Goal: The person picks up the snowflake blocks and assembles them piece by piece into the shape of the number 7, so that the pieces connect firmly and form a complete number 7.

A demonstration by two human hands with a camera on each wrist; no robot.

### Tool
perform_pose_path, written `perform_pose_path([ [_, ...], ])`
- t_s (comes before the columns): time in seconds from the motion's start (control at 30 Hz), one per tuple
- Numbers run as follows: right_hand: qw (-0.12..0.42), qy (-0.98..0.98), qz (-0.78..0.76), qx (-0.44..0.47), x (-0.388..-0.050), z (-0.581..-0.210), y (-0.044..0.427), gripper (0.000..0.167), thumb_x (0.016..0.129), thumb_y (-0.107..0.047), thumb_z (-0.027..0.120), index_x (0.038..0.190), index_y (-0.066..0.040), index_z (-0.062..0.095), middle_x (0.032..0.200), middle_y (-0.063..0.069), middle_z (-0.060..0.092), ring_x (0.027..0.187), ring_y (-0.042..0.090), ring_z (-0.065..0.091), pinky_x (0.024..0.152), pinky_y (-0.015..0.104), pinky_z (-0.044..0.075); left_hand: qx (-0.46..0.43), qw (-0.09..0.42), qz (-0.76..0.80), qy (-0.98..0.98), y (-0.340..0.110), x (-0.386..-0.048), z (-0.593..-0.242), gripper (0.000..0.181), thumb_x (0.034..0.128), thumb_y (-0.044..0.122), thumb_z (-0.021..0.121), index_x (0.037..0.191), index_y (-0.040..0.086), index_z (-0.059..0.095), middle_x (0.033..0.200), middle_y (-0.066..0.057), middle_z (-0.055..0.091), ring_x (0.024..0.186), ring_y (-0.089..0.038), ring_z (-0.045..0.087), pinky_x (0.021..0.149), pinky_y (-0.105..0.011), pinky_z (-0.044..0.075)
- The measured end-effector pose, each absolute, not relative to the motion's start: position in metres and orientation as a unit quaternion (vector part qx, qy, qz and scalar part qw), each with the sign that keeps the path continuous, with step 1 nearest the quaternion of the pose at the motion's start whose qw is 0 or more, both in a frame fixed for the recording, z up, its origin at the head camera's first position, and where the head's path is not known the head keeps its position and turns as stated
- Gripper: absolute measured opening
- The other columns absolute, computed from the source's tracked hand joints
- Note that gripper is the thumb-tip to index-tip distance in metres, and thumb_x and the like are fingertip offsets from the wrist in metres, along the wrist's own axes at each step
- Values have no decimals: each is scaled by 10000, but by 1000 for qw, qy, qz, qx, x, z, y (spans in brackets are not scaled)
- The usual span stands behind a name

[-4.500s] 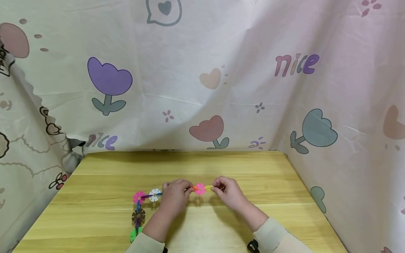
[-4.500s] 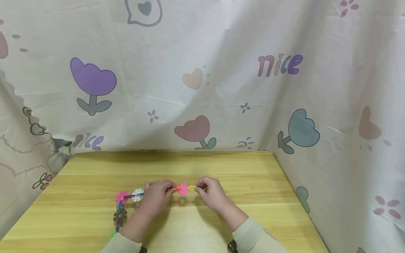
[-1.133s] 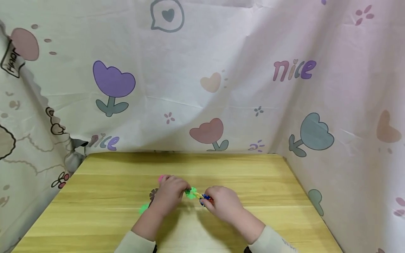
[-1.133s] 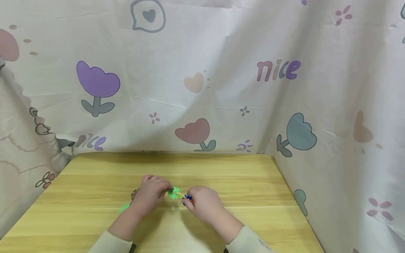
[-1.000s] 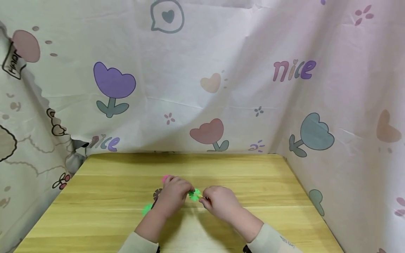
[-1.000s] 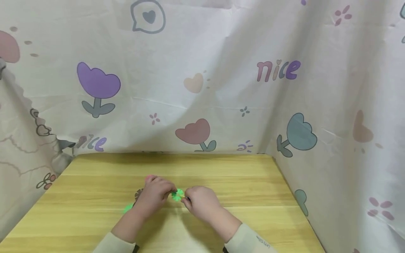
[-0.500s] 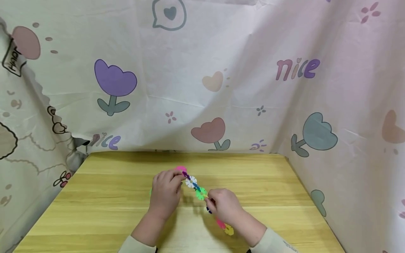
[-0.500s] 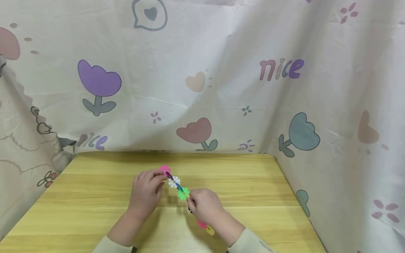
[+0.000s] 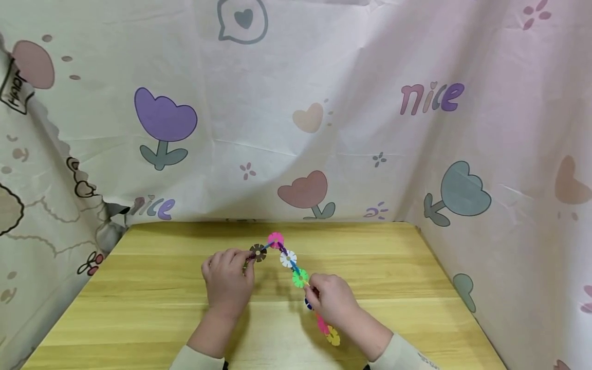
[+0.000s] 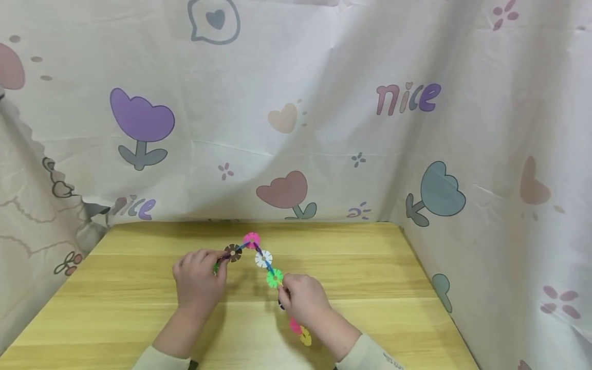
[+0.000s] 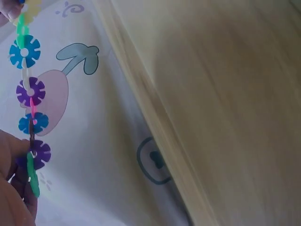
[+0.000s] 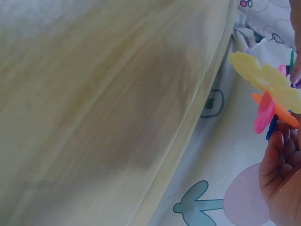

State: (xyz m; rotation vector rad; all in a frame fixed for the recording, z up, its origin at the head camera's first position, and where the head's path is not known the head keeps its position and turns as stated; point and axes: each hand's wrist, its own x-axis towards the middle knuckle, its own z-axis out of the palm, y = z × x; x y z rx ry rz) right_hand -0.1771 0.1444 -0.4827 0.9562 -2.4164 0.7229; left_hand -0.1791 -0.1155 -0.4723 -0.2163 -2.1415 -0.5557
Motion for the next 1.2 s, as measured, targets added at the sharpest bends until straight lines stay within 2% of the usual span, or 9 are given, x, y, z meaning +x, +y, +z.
perform_pose_path([
  [0.13, 196, -888, 260, 324, -173, -479, 143, 352, 909, -75, 764, 693, -194, 513, 610, -148, 457, 523, -58, 339, 451, 123, 322, -77, 427, -227, -872, -118, -179, -468, 97, 853, 36, 852, 931, 79, 812, 909, -73, 747, 879, -376, 647, 931, -631, 404],
  [0.3, 130, -906, 262, 305, -166, -471, 139, 317, 936, -127, 730, 687, -197, 548, 588, -157, 477, 487, -50, 361, 436, 157, 348, -72, 388, -245, -885, -119, -178, -460, 82, 880, 54, 843, 935, 112, 822, 927, -58, 771, 901, -359, 669, 919, -625, 406],
  [0.5, 50, -921, 258, 286, -155, -462, 136, 439, 965, -179, 711, 602, -231, 469, 512, -181, 374, 423, -56, 279, 399, 161, 263, -69, 321, -267, -906, -115, -180, -453, 77, 906, 82, 836, 937, 152, 833, 972, -22, 790, 965, -317, 704, 952, -620, 411],
  [0.6, 16, -926, 253, 278, -147, -461, 135, 474, 972, -215, 717, 585, -244, 446, 502, -185, 357, 412, -51, 273, 404, 168, 269, -71, 292, -262, -917, -111, -181, -450, 76, 916, 97, 830, 951, 164, 835, 991, -17, 791, 987, -305, 713, 965, -627, 418],
  [0.73, 2, -931, 246, 270, -137, -464, 136, 483, 980, -238, 719, 580, -250, 448, 505, -191, 359, 419, -42, 291, 417, 186, 299, -73, 259, -255, -929, -103, -182, -451, 68, 931, 119, 819, 963, 178, 832, 1013, -11, 789, 1009, -297, 710, 979, -629, 420],
  [0.93, 2, -934, 249, 255, -123, -470, 138, 519, 976, -216, 698, 554, -250, 398, 481, -205, 290, 410, -46, 260, 416, 192, 272, -89, 231, -247, -937, -92, -183, -454, 50, 947, 157, 810, 968, 196, 833, 1024, 9, 792, 1007, -288, 703, 959, -600, 425],
  [1.2, -31, -935, 261, 238, -111, -474, 143, 530, 963, -182, 705, 543, -243, 387, 470, -199, 268, 408, -27, 258, 410, 196, 243, -94, 194, -227, -950, -82, -182, -467, 62, 919, 152, 840, 897, 210, 837, 930, 43, 801, 914, -280, 683, 903, -566, 438],
])
